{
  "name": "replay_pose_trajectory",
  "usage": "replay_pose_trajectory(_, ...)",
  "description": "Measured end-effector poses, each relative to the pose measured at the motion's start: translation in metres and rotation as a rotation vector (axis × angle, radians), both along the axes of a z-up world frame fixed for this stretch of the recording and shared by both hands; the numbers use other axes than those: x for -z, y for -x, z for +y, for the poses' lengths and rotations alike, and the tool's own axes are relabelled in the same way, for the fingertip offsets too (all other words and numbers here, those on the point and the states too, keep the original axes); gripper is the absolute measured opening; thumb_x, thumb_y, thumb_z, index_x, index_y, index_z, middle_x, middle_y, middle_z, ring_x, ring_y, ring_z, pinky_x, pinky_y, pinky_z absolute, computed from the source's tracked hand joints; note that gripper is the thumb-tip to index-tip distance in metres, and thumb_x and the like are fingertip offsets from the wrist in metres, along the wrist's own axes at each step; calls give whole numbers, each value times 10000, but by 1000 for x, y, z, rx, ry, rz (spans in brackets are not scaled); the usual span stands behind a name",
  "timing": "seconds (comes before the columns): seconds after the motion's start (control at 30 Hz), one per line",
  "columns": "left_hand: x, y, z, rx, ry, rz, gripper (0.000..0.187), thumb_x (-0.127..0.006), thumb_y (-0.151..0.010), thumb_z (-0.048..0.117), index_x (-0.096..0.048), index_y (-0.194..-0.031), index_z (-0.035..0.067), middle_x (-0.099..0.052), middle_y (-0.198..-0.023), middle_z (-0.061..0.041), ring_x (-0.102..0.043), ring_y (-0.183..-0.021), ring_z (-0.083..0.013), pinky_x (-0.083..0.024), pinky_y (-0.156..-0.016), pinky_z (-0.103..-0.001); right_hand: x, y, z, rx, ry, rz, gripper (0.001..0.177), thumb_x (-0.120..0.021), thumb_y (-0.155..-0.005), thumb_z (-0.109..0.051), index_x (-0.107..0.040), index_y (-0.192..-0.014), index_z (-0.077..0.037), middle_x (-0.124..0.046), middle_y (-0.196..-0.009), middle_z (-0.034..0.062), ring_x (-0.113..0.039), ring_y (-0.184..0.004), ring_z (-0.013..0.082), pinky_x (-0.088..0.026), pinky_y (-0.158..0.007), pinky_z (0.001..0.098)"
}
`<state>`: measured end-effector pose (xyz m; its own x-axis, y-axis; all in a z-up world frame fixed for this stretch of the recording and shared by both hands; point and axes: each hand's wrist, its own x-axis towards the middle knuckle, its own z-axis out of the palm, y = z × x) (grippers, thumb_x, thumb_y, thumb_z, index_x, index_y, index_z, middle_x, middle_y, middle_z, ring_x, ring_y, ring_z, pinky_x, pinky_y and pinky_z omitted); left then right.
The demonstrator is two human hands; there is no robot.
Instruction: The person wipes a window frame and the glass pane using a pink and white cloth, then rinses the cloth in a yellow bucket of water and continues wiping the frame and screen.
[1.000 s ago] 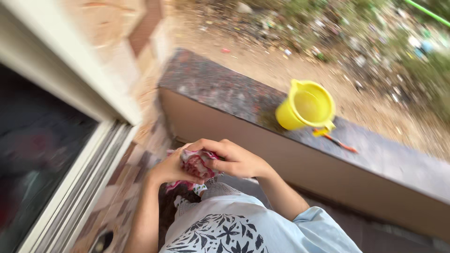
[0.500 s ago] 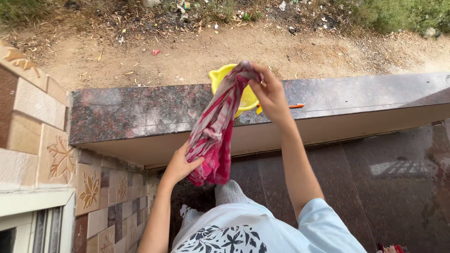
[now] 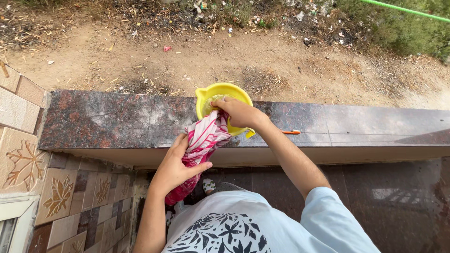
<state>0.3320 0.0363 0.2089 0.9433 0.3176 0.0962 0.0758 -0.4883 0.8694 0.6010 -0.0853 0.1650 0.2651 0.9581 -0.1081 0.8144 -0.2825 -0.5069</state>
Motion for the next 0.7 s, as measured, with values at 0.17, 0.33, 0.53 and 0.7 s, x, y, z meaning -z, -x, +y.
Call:
replay_pose_trajectory(0.17, 43, -3, -8, -168, 127, 101, 900, -926, -667, 337, -531, -1403, 3, -578, -1395, -180, -579, -1286, -302, -443, -1088, -396, 31, -8, 15, -86, 168, 0, 435, -665, -800, -69, -664, -1235, -74, -678, -1081, 201, -635, -1101, 402, -483, -958, 468)
replay_pose_trajectory(0.33, 90, -7, -25, -174, 594, 51, 1011, -939, -623, 241, -437, -1481, 54, -618, -1390, -105, -586, -1264, -203, -436, -1089, -360, 41, -14, 21, -141, 186, -47, 234, -659, -837, -86, -728, -1056, -38, -661, -1107, 217, -632, -1116, 399, -491, -977, 456)
replay_pose_trajectory(0.53, 125, -8, -37, -67, 779, 218, 869, -930, -666, 231, -539, -1418, 38, -668, -1337, -79, -616, -1222, -179, -462, -1075, -351, -20, -17, 4, -58, -159, -31, 318, -668, -757, 25, -734, -1056, -62, -605, -1092, 176, -592, -1104, 379, -475, -987, 450)
replay_pose_trajectory(0.7, 114, -2, -40, -80, 723, 334, 824, -932, -667, 268, -560, -1355, 7, -701, -1272, -79, -653, -1169, -162, -490, -1040, -339, -65, -7, -7, 80, -296, -53, 326, -715, -740, 27, -722, -1055, -56, -525, -1158, 155, -517, -1161, 359, -441, -1026, 450)
